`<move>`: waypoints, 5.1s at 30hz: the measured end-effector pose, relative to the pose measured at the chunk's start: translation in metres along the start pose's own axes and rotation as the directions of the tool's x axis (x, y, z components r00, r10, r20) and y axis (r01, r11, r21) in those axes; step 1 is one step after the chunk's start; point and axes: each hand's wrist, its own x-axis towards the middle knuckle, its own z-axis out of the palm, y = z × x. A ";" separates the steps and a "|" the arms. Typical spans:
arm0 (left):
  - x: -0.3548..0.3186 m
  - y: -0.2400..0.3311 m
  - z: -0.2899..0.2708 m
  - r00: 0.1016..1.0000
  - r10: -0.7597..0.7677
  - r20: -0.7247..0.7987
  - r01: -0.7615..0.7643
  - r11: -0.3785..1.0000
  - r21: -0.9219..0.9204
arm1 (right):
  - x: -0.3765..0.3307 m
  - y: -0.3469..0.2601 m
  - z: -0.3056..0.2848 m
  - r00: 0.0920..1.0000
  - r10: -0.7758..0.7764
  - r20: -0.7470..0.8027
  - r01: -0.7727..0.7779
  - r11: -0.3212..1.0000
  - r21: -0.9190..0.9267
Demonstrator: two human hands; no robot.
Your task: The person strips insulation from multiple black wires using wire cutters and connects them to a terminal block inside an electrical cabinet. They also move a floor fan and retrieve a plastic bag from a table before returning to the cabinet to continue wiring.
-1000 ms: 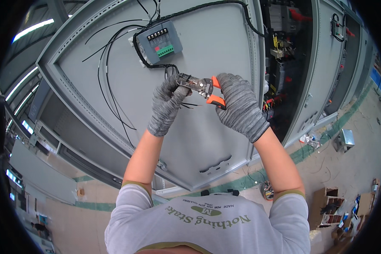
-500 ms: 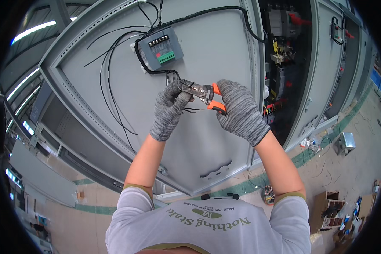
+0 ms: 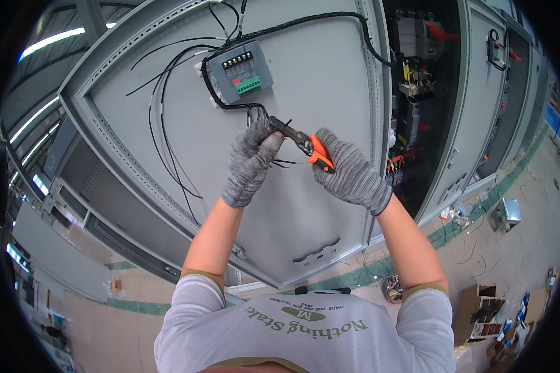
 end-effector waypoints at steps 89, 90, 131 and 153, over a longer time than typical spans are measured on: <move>-0.002 0.011 -0.015 0.965 -0.140 -0.222 0.110 0.983 -0.144 | 0.025 0.012 0.014 0.905 -0.320 -0.279 0.218 0.915 -0.341; -0.002 0.011 -0.015 0.968 -0.151 -0.201 0.118 0.978 -0.170 | 0.024 0.013 0.014 0.911 -0.309 -0.274 0.209 0.917 -0.341; -0.008 0.012 -0.011 0.985 -0.045 -0.168 0.011 0.980 -0.199 | 0.026 -0.018 0.004 0.984 -0.054 0.169 0.014 0.974 0.227; -0.004 0.023 -0.039 0.961 -0.258 -0.103 0.251 0.965 -0.076 | 0.026 0.002 -0.016 0.990 -0.075 -0.123 0.089 0.989 0.116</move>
